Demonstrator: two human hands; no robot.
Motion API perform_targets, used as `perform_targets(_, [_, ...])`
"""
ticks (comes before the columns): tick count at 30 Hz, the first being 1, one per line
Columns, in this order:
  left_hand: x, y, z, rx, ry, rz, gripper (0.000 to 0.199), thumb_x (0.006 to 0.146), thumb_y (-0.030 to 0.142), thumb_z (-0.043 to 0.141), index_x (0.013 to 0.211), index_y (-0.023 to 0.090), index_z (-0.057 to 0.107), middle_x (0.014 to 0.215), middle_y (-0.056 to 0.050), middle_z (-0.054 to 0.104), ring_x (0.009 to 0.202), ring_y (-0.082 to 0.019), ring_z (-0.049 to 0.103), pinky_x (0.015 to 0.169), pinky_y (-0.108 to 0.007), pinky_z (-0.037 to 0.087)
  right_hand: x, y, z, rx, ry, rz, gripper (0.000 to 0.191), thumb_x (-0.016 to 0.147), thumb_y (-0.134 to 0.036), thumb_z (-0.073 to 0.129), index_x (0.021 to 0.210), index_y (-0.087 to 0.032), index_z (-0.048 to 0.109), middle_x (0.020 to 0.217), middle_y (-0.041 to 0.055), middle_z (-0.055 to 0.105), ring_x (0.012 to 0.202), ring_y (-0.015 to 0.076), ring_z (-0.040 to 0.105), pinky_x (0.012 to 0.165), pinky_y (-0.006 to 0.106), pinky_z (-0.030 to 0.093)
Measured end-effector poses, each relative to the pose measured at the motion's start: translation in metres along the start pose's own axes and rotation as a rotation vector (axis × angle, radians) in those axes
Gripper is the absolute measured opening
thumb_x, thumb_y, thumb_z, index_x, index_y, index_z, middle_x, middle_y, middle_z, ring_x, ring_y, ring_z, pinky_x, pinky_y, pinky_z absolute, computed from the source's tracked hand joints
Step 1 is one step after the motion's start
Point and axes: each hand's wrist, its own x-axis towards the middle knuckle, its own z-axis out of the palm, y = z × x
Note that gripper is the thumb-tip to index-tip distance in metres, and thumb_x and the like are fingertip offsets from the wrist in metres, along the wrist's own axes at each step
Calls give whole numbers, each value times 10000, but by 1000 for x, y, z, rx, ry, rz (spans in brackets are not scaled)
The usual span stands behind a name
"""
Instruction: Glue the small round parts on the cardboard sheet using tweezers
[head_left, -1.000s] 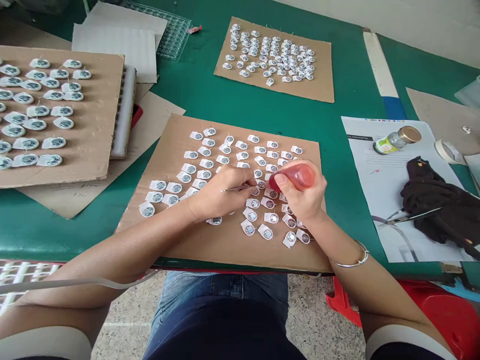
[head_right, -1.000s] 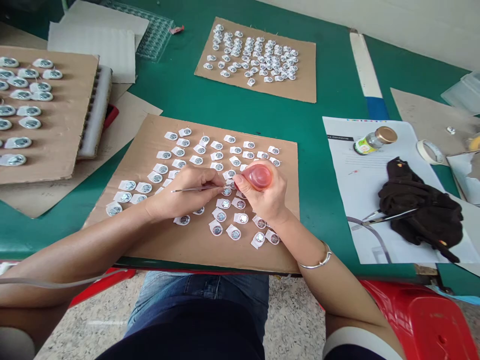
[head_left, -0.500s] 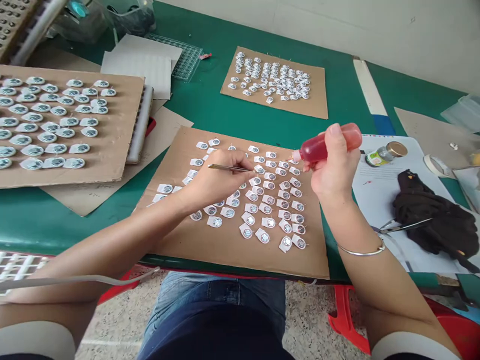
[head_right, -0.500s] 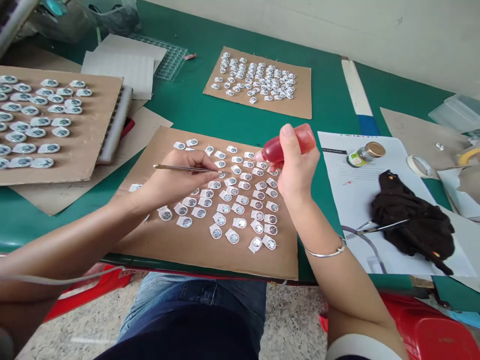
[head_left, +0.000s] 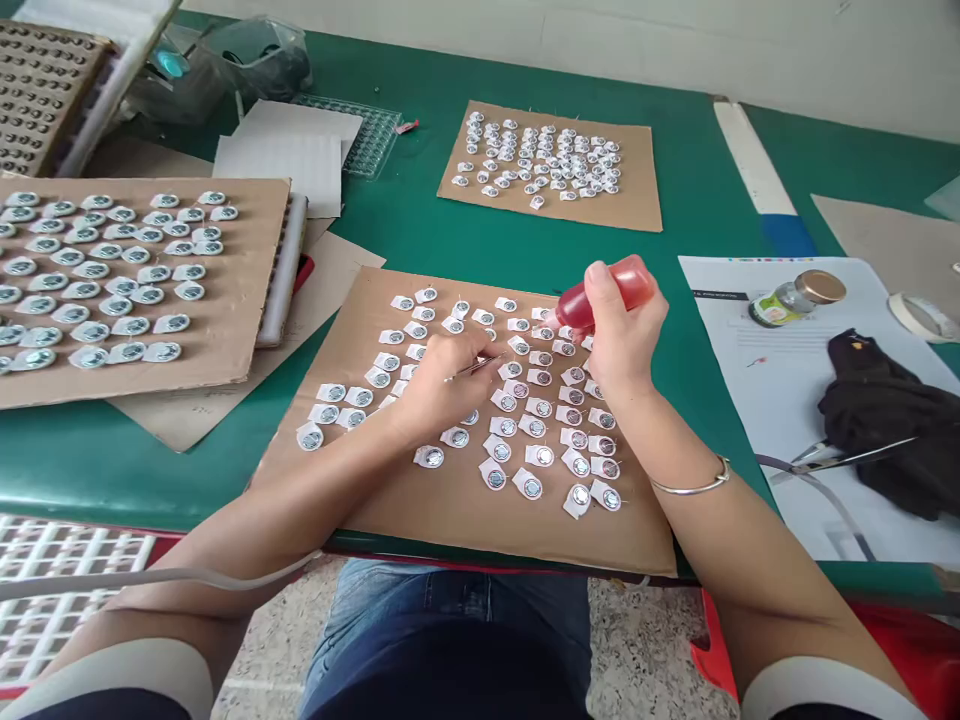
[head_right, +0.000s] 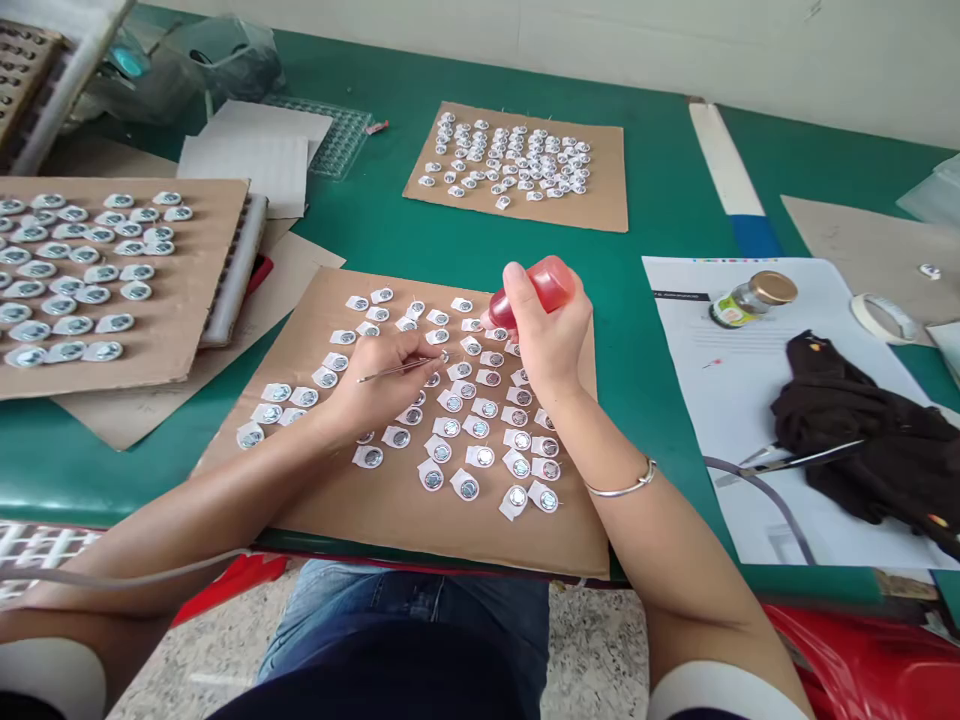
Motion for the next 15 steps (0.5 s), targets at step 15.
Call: perform_targets(15, [2,0,-3,-81,-83,-62,91,753,140,559,758,157,649,629,14,627,537,-66,504,507,-205,385,-2,-3,-6,27,-2,-70,262,842,-495,503,846,-233,506,668,8,470,565,155,549,385,275,394])
